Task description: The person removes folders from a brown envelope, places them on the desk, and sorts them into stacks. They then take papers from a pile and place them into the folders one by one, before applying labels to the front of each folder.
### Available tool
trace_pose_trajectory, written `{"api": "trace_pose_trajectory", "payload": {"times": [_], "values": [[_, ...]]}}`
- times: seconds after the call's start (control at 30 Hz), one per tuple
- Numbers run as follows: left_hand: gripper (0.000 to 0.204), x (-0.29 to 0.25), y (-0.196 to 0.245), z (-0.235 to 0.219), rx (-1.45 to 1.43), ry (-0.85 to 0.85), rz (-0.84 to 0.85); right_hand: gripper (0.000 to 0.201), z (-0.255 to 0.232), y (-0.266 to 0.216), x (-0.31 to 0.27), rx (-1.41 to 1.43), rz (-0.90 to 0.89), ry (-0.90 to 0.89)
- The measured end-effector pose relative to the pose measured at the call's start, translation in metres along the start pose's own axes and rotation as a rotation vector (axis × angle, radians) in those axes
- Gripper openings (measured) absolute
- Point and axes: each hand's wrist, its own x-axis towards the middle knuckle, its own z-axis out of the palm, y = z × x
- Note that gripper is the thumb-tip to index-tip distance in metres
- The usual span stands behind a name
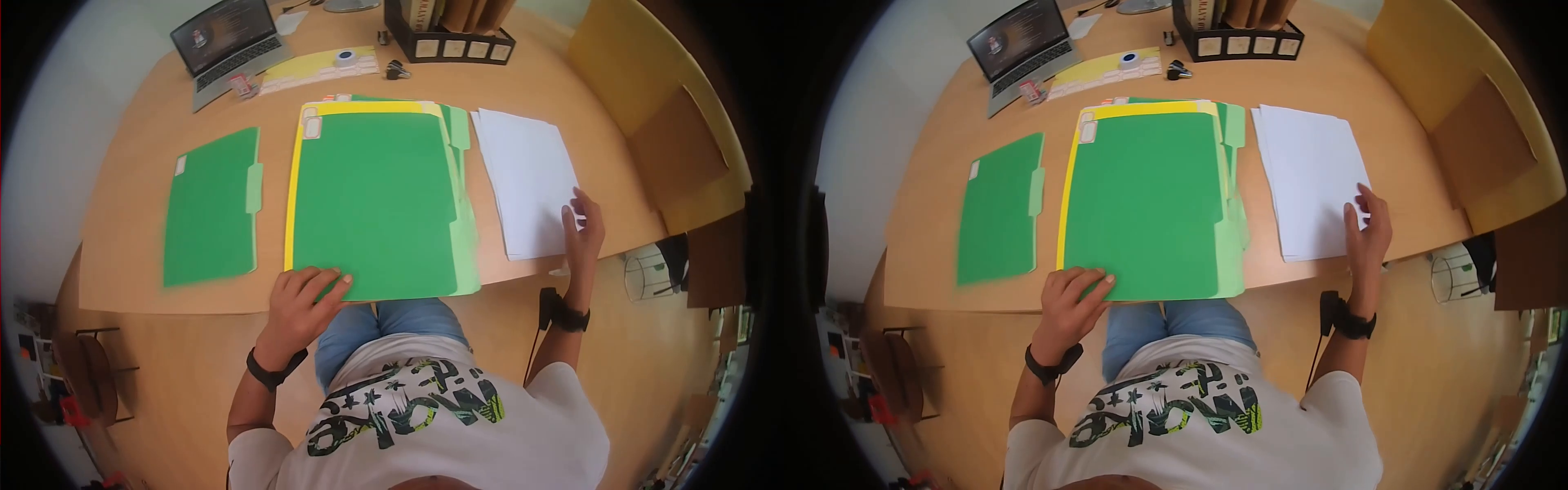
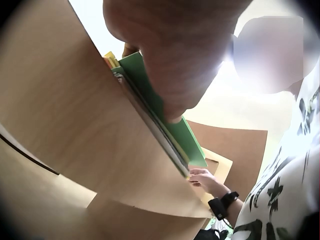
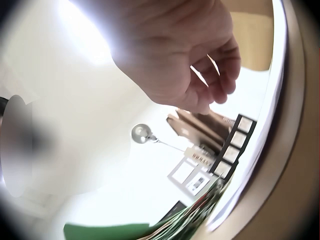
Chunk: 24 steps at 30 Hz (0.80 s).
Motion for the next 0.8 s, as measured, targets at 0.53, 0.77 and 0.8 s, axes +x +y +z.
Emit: {"api": "trace_pose_trajectory", "payload": {"times": [0.53,0.77,0.8], "values": [[0.028,-0.077,-0.119,-0.084,0.607,0.548,-0.31,0.035,0.078,-0.089,-0.058,0.632,0.15,-0.517],[0.024,-0.124,-0.126,-0.073,0.406,0.102,-0.502,0.034,0.079,-0.089,-0.058,0.587,0.108,-0.502],[0.024,-0.128,-0.125,-0.073,0.361,0.084,-0.538,0.034,0.079,-0.088,-0.058,0.589,0.109,-0.504]]}}
